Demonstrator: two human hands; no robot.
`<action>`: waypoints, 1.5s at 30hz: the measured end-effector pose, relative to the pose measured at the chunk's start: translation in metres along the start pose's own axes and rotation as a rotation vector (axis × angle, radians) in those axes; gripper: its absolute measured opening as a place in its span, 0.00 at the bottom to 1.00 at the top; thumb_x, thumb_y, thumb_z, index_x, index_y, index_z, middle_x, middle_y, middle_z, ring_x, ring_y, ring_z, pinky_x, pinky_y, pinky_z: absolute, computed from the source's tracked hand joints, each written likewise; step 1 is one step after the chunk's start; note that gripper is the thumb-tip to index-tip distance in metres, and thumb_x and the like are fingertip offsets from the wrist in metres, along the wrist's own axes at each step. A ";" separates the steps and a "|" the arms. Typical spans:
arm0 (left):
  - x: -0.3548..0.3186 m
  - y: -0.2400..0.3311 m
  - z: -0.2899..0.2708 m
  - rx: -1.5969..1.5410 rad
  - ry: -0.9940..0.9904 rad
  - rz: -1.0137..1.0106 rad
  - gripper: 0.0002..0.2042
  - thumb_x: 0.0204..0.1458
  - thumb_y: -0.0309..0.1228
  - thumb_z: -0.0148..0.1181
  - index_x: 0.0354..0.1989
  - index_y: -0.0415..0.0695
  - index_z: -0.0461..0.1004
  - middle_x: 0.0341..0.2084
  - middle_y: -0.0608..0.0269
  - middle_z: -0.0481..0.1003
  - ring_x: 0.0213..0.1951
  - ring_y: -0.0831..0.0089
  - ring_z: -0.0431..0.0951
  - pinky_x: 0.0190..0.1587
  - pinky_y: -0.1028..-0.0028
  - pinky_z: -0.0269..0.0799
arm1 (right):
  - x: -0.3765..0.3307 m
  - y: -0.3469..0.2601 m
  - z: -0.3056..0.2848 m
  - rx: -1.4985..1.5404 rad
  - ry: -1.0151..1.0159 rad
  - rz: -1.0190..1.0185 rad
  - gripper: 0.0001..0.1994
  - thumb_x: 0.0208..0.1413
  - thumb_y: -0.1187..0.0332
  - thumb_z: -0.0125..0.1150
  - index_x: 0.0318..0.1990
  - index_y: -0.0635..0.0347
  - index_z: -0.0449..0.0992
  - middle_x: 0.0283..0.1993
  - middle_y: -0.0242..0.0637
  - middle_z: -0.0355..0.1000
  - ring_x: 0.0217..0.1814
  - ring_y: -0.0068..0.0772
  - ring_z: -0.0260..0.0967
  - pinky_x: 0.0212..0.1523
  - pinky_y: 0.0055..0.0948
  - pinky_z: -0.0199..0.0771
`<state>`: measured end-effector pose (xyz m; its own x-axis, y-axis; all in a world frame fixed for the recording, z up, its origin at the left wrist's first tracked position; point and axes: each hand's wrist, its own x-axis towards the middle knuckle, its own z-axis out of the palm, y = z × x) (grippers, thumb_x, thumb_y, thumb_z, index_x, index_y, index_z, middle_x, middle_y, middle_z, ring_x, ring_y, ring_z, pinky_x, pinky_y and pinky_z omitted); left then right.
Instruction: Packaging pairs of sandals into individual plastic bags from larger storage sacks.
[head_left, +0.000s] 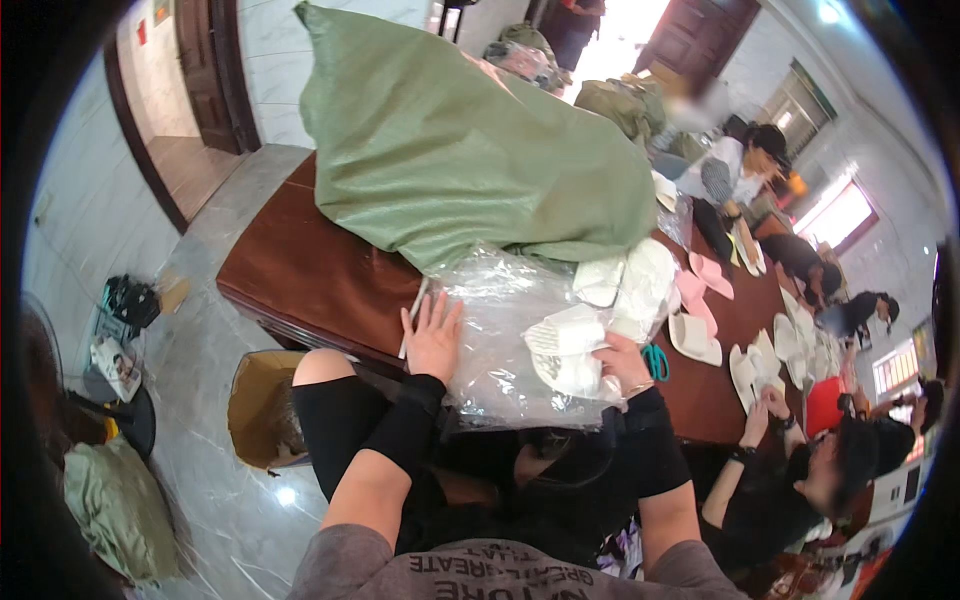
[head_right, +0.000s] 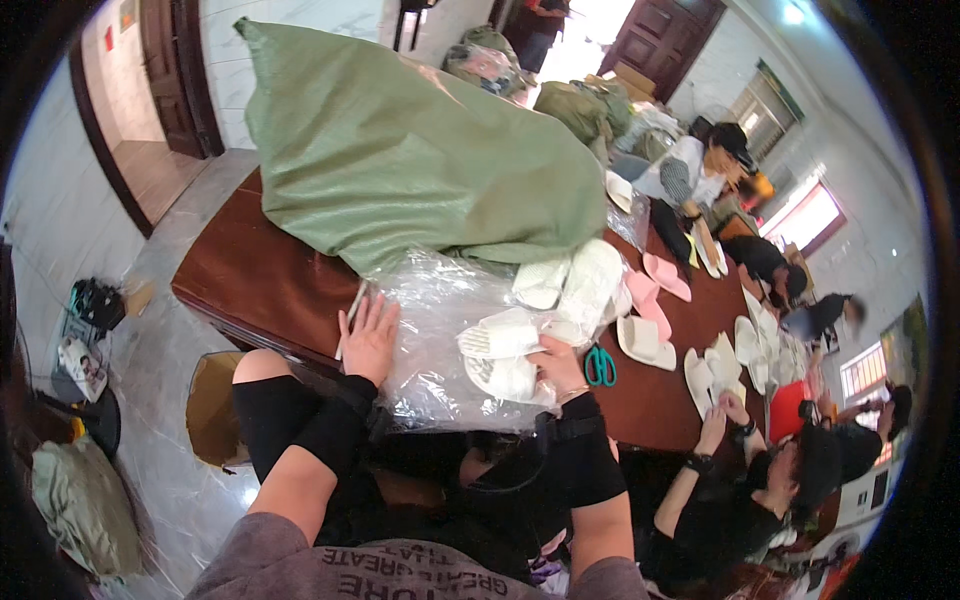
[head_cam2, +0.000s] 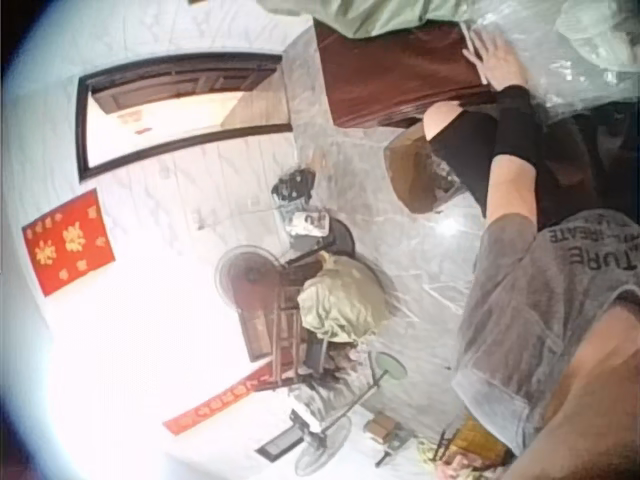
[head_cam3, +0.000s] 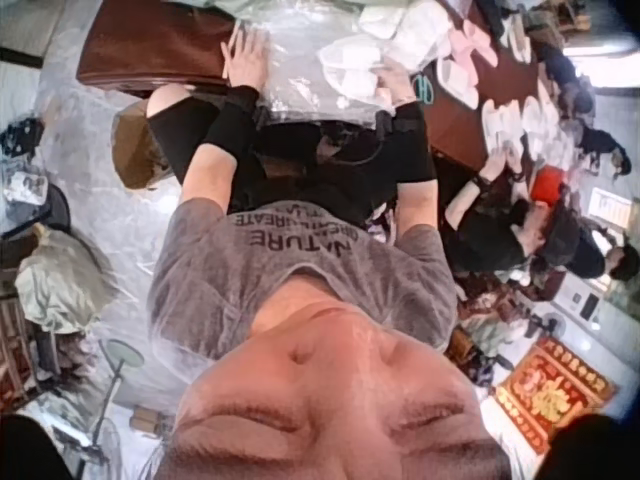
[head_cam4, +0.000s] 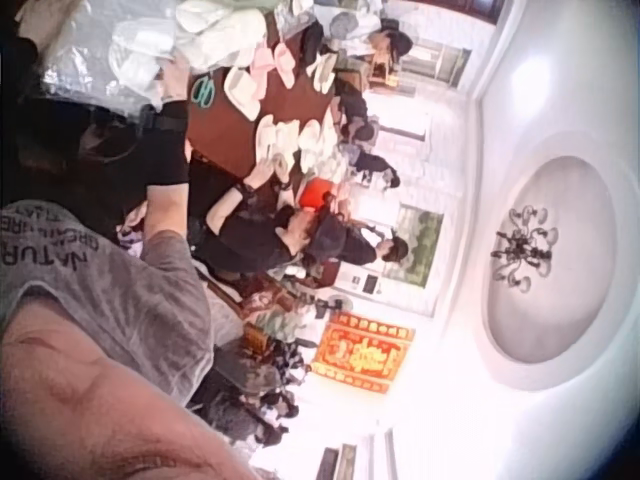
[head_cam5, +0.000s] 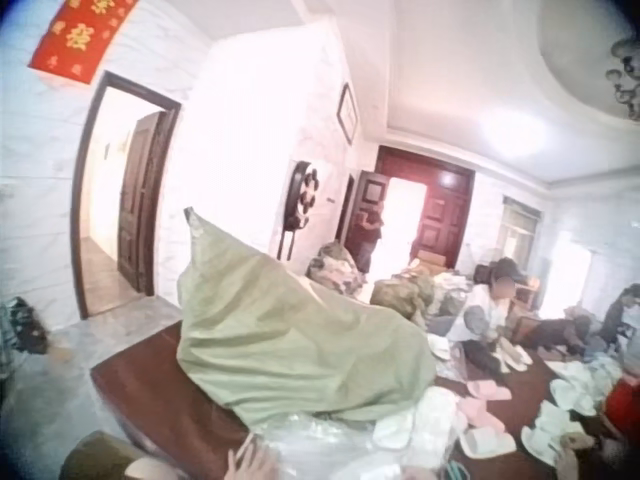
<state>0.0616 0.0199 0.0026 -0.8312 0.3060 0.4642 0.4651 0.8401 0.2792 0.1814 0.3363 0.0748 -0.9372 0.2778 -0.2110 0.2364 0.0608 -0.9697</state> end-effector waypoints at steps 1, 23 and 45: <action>0.004 0.004 0.002 0.009 0.008 0.000 0.19 0.58 0.37 0.48 0.60 0.58 0.66 0.62 0.65 0.63 0.65 0.63 0.58 0.66 0.46 0.42 | -0.006 0.001 -0.024 -0.059 0.059 0.015 0.15 0.48 0.76 0.58 0.46 0.62 0.77 0.31 0.25 0.75 0.24 0.12 0.67 0.21 0.15 0.65; -0.003 -0.011 -0.011 0.053 -0.040 -0.036 0.21 0.58 0.34 0.49 0.62 0.57 0.64 0.64 0.66 0.61 0.67 0.63 0.55 0.66 0.45 0.39 | -0.225 -0.021 -0.136 0.497 0.116 -0.018 0.17 0.61 0.65 0.49 0.55 0.62 0.68 0.51 0.38 0.72 0.51 0.32 0.71 0.51 0.32 0.73; 0.004 0.007 -0.006 0.017 -0.063 -0.019 0.22 0.56 0.34 0.51 0.61 0.56 0.64 0.63 0.64 0.60 0.66 0.61 0.56 0.66 0.45 0.40 | 0.078 0.010 -0.180 -0.440 0.272 -0.462 0.10 0.50 0.61 0.63 0.35 0.57 0.76 0.28 0.29 0.70 0.30 0.24 0.69 0.29 0.28 0.70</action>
<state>0.0630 0.0245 0.0113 -0.8579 0.3169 0.4044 0.4439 0.8535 0.2728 0.1567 0.5317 0.0708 -0.8829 0.3564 0.3057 -0.0360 0.5978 -0.8008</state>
